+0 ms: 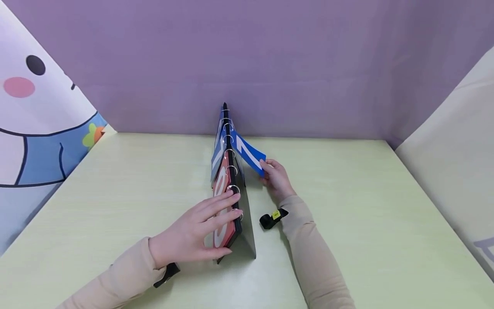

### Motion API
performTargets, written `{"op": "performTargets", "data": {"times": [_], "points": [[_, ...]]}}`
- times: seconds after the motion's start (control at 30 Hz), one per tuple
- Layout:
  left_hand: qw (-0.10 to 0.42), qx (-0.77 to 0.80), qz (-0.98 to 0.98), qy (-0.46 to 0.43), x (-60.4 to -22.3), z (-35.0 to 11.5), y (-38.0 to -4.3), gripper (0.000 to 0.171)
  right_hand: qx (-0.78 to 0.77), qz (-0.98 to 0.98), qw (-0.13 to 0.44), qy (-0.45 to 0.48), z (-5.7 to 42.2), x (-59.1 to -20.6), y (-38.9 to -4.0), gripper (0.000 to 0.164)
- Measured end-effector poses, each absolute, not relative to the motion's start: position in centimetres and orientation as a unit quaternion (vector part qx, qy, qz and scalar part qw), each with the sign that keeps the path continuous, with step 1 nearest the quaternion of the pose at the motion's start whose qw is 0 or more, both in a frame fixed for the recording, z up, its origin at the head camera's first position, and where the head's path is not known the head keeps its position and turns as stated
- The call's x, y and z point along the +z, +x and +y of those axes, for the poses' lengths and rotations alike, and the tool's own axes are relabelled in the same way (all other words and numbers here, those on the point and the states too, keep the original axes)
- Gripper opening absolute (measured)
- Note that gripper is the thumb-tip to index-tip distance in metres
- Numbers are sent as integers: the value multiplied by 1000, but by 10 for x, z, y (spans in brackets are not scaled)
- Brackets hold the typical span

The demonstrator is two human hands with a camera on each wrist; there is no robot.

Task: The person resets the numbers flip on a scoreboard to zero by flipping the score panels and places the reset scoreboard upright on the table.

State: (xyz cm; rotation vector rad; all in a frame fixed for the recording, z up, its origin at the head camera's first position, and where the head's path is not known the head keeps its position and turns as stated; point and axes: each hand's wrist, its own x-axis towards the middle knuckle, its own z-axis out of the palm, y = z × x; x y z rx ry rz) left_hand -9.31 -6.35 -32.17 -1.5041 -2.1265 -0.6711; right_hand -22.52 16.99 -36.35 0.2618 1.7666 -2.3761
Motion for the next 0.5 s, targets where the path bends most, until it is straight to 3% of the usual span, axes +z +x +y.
{"op": "performTargets", "data": {"times": [0.5], "points": [[212,-243,-776,-542,-322,-63,-95,76,-796,593,85,88,170,-364,-228,14]]}}
